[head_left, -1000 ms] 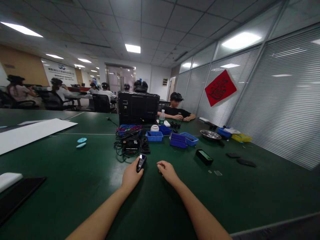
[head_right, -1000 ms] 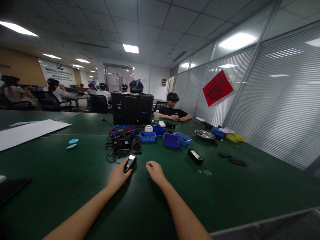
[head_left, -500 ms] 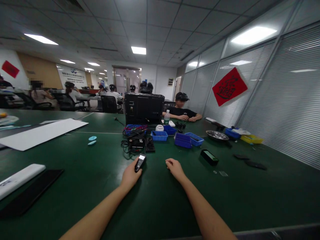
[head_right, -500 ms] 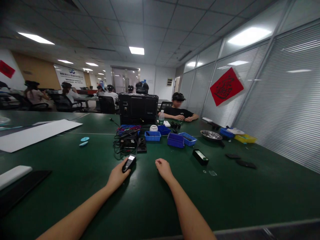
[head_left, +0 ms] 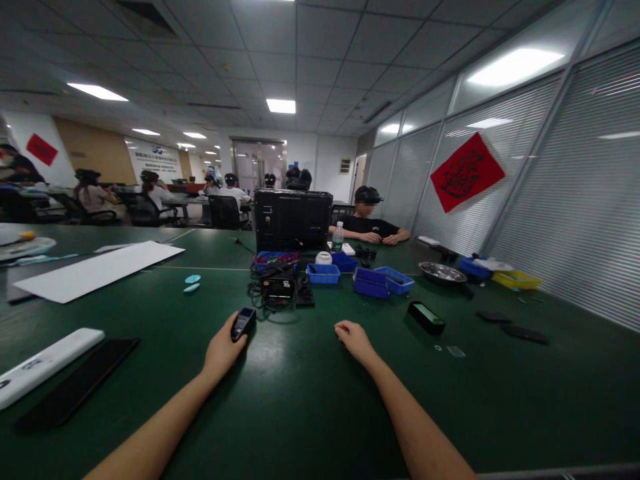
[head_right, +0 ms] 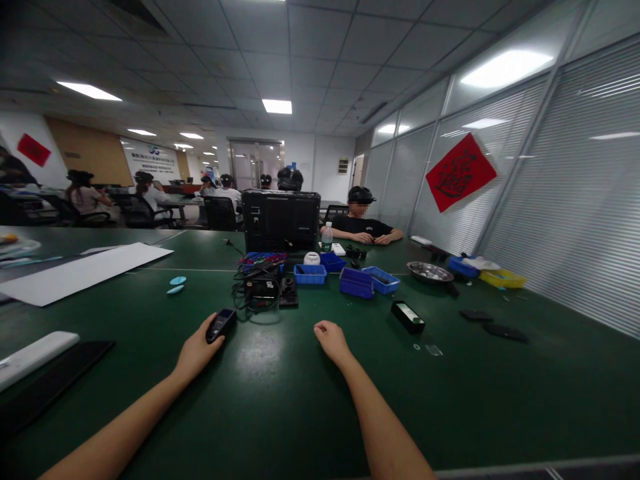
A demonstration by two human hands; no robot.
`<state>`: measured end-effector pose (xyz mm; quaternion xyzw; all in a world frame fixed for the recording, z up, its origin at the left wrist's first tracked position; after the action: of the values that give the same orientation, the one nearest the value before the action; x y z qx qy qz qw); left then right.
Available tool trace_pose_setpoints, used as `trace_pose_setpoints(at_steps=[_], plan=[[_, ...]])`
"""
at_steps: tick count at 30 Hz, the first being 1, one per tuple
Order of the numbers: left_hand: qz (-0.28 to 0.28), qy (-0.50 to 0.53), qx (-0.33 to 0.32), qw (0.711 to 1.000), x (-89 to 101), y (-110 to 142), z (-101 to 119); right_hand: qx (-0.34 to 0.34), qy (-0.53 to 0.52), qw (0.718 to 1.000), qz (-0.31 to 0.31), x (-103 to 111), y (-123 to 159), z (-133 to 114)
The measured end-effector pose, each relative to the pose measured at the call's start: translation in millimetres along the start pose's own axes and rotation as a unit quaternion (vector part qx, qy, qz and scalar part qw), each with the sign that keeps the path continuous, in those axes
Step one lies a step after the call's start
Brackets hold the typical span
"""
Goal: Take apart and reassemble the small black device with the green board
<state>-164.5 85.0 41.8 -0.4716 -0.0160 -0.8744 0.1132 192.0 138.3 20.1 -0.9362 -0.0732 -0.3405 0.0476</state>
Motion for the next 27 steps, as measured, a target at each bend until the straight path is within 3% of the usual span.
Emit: trace_pose_setpoints(at_steps=[7, 12, 16, 22, 27], plan=[[0.034, -0.033, 0.093, 0.995, 40.0, -9, -52, 0.018, 0.008, 1.0, -0.007, -2, -4, 1], [0.051, -0.037, 0.133, 0.989, 53.5, -13, -75, 0.028, 0.028, 0.999, -0.009, 0, -1, -7], [0.056, -0.034, 0.151, 0.986, 55.2, -16, -85, 0.032, 0.032, 0.999, -0.018, -1, -2, -8], [0.08, -0.027, 0.139, 0.987, 60.7, -17, -81, 0.028, 0.024, 0.999, -0.017, -2, -3, -2], [0.092, -0.017, 0.196, 0.976, 71.0, -19, -101, 0.027, 0.028, 0.999, -0.012, -1, -4, -2]])
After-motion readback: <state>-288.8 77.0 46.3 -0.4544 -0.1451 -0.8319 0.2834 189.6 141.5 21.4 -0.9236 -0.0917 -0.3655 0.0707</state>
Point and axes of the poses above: each hand's wrist, its own y-axis away from the middle knuckle, its own x-axis out of the back of the hand, z = x × y, the point moved 10 cm from there along -y, towards the middle knuckle, and after that the axes turned 7 degrees about -z, right-handed, at the moved point
